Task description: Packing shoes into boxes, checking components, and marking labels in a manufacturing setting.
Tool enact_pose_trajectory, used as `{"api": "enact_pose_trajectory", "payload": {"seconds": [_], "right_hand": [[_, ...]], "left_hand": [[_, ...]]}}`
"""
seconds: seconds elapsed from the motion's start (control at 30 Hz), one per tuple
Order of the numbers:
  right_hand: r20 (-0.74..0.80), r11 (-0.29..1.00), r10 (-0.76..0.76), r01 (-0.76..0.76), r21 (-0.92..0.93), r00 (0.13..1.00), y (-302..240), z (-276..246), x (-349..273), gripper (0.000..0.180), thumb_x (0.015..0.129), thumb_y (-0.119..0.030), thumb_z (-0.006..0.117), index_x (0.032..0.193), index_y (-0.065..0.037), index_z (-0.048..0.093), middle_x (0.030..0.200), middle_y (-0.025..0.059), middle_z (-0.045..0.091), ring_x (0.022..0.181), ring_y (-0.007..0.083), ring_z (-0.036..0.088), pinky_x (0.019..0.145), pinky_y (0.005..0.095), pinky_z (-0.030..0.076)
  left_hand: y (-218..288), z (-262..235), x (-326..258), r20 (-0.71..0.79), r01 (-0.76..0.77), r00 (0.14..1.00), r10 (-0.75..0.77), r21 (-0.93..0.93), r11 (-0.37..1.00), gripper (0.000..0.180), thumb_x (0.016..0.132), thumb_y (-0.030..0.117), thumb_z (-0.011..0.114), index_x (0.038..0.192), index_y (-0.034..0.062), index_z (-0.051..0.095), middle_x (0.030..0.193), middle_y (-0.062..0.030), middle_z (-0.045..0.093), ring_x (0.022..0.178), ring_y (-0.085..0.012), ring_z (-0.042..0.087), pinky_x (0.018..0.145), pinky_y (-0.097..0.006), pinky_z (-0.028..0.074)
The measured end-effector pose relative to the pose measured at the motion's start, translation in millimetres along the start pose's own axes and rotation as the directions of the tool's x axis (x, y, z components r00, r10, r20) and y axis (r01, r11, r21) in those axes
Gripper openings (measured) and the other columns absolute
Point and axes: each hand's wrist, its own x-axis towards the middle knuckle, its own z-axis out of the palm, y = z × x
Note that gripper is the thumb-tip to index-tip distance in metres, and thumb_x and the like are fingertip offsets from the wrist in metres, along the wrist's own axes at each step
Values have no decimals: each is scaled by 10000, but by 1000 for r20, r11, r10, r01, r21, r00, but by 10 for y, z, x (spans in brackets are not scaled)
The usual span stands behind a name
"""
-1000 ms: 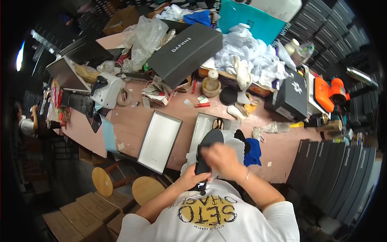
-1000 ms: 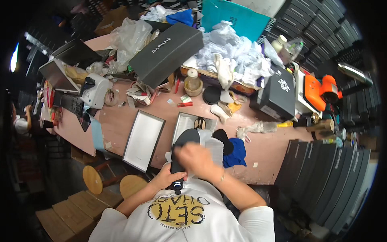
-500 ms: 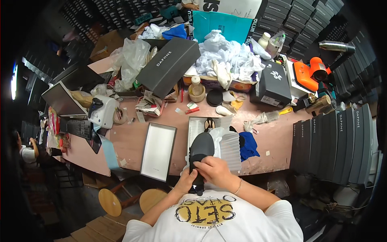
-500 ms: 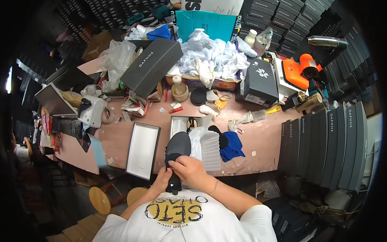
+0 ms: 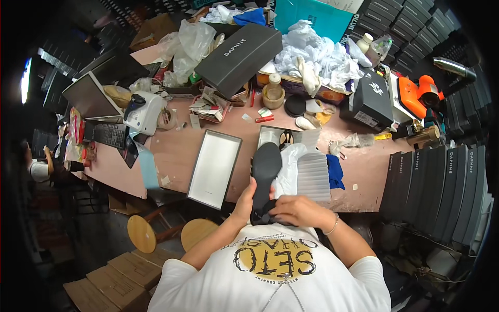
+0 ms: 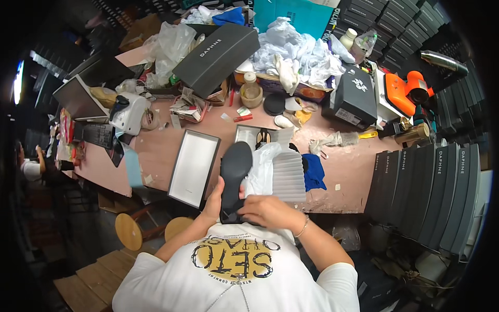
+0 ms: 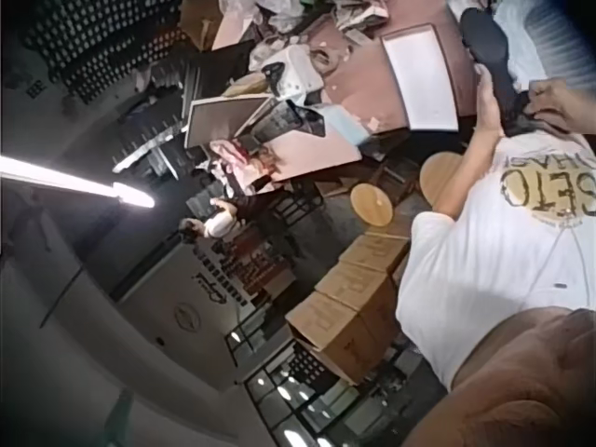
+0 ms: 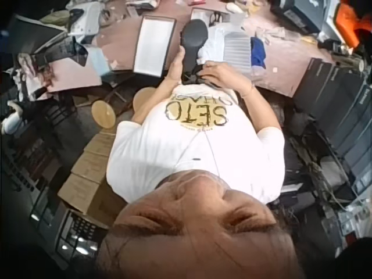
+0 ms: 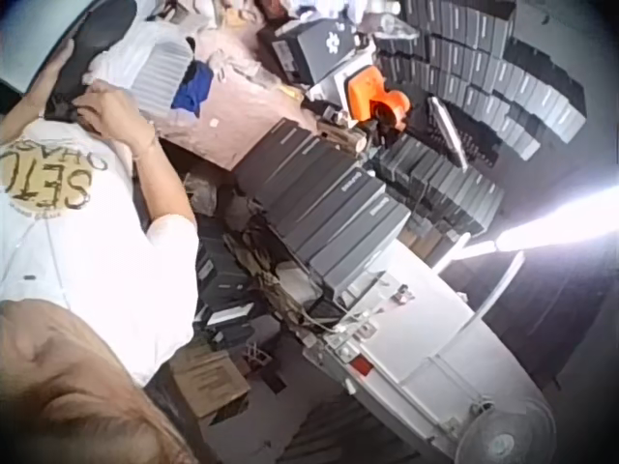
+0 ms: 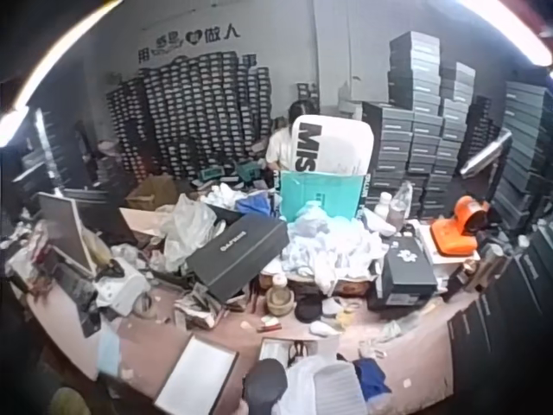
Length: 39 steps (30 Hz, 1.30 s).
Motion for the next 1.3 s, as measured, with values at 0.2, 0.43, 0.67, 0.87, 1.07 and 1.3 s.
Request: {"api": "enact_pose_trajectory", "payload": {"seconds": [0.2, 0.43, 0.67, 0.87, 1.07, 1.3], "right_hand": [[-416, 985, 160, -174, 4, 895, -26, -187, -78, 279, 773, -29, 653, 1050, -56, 681, 854, 118, 610, 719, 265, 609, 648, 324, 500], [-449, 950, -106, -43, -309, 887, -98, 413, 378, 339, 699, -29, 709, 1034, -73, 687, 875, 108, 613, 733, 267, 603, 634, 356, 502], [-521, 941, -238, 63, -331, 820, -317, 216, 455, 418, 667, 17, 678, 1068, -103, 671, 904, 65, 595, 765, 226, 579, 626, 350, 470], [-466, 932, 23, -187, -309, 884, 179, 351, -25, 386, 689, 13, 678, 1066, -70, 665, 865, 97, 583, 722, 270, 582, 622, 360, 478], [-587, 974, 134, -217, -72, 799, -215, 153, 228, 351, 768, 27, 624, 1116, -22, 637, 873, 142, 575, 742, 281, 578, 650, 340, 474], [-627, 978, 203, -192, 86, 752, -234, 191, 96, 377, 780, 40, 603, 1153, -10, 624, 872, 137, 584, 741, 239, 580, 658, 298, 470]], "left_hand": [[453, -22, 257, -312, -256, 927, 207, -126, 958, 520, 965, 540, 401, 1015, 43, 547, 810, -30, 548, 733, -97, 536, 638, -241, 470], [360, 32, 268, -359, -343, 878, 318, -7, 939, 551, 956, 587, 371, 976, 61, 532, 845, -17, 520, 760, -97, 501, 695, -234, 425], [453, 114, 194, -392, -382, 849, 355, 8, 924, 551, 958, 598, 344, 957, 75, 517, 831, -16, 493, 759, -105, 480, 709, -238, 416], [647, 79, 218, -341, -453, 832, 438, 38, 891, 574, 944, 611, 370, 962, 64, 540, 826, -16, 528, 752, -100, 508, 695, -238, 425], [617, 202, 153, -424, -417, 829, 366, -31, 908, 554, 945, 598, 387, 970, 66, 537, 828, -21, 531, 749, -104, 512, 677, -253, 452], [518, 190, 185, -475, -319, 853, 216, -147, 936, 553, 934, 602, 410, 918, 67, 548, 777, -17, 534, 695, -90, 526, 573, -223, 458]]}}
